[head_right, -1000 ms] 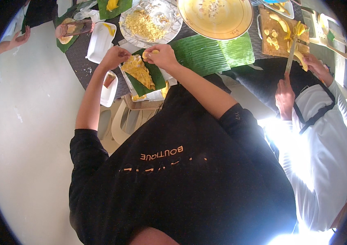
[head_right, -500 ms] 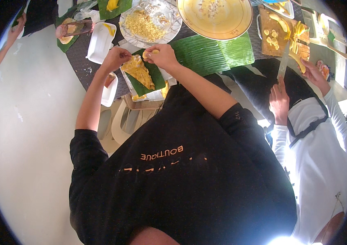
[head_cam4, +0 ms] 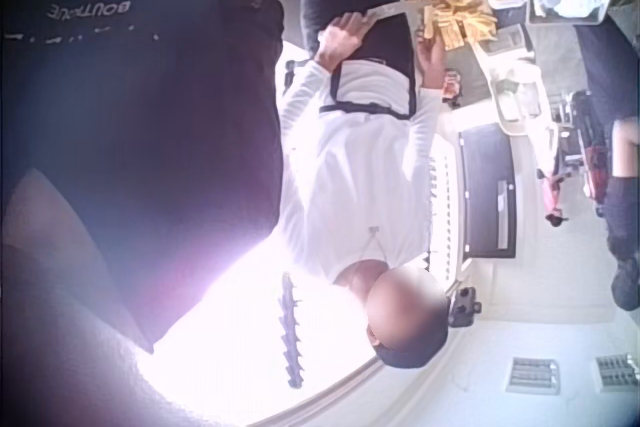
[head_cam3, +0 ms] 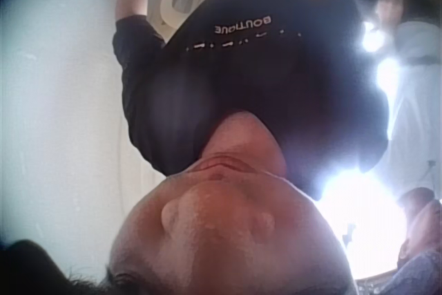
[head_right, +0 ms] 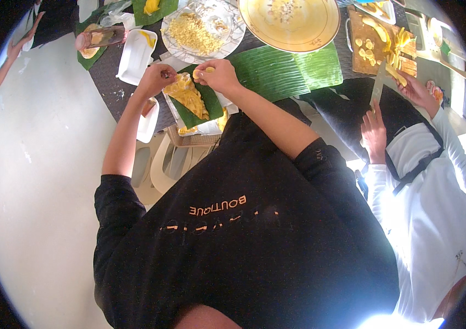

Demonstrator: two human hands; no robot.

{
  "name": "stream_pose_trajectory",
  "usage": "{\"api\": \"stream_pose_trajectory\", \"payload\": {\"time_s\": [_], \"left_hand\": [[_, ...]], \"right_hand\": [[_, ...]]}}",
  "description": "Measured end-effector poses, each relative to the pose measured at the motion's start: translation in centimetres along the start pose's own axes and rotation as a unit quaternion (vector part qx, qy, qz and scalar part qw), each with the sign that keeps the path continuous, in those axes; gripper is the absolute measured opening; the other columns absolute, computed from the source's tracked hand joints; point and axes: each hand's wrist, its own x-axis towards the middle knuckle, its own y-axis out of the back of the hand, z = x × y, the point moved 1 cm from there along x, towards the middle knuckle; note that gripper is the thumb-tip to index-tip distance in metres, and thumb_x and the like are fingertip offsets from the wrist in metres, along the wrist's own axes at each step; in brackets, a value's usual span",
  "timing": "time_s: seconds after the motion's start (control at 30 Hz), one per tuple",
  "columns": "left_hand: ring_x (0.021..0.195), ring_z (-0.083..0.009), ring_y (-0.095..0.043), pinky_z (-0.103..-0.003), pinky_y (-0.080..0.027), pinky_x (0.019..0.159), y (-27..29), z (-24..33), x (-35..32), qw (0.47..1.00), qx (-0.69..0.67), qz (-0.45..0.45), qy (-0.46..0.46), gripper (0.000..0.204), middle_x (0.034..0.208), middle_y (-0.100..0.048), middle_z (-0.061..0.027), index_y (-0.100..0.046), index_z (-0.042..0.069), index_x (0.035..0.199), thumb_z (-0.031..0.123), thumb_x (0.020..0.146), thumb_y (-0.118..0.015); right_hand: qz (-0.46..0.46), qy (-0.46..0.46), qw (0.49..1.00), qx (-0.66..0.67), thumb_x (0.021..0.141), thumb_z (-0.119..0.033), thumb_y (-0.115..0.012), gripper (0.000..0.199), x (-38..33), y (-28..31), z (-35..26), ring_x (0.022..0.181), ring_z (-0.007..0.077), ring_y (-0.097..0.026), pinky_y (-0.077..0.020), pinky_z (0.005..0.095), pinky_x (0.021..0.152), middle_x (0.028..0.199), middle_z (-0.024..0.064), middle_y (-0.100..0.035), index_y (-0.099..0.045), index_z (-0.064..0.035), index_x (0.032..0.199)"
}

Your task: The person assembles a food item on a banana leaf by hand, adding a yellow crumbly mixture and a small round item, then folds the leaf to enclose the contents. The person places the finished item into a white container.

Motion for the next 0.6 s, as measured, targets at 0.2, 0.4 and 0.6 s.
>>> {"api": "stream_pose_trajectory", "payload": {"time_s": [0.2,0.4,0.6], "left_hand": [[0.070,-0.0175,-0.064,-0.029,-0.050,0.067,-0.1,-0.7,-0.2,0.999,0.008,-0.034,0.010,0.016,0.077,-0.068,-0.0091,-0.071,0.003,0.088,0.013,0.075,-0.071],[0.072,-0.0197,-0.065,-0.031,-0.051,0.068,-0.1,-0.7,0.0,0.999,0.042,-0.022,-0.002,0.019,0.084,-0.070,-0.0109,-0.072,0.006,0.095,0.014,0.079,-0.068],[0.074,-0.0225,-0.065,-0.033,-0.051,0.069,-0.3,-0.8,-0.3,0.998,0.051,-0.009,-0.018,0.019,0.085,-0.070,-0.0121,-0.071,0.007,0.097,0.015,0.081,-0.066]], "right_hand": [[-0.007,0.002,1.000,-0.011,0.083,-0.004,-0.066,0.014,0.2,-0.1,0.5,0.072,0.0143,-0.069,-0.0559,0.0235,0.062,0.082,0.0107,-0.070,-0.068,0.0050,0.093],[-0.022,0.008,0.999,-0.040,0.084,-0.004,-0.062,0.015,0.7,-0.1,1.5,0.073,0.0149,-0.070,-0.0563,0.0240,0.064,0.080,0.0118,-0.070,-0.069,0.0034,0.095],[-0.012,0.017,0.999,-0.044,0.081,-0.006,-0.065,0.014,0.9,-0.1,1.9,0.067,0.0125,-0.069,-0.0552,0.0234,0.063,0.078,0.0110,-0.070,-0.071,0.0016,0.092]]}}
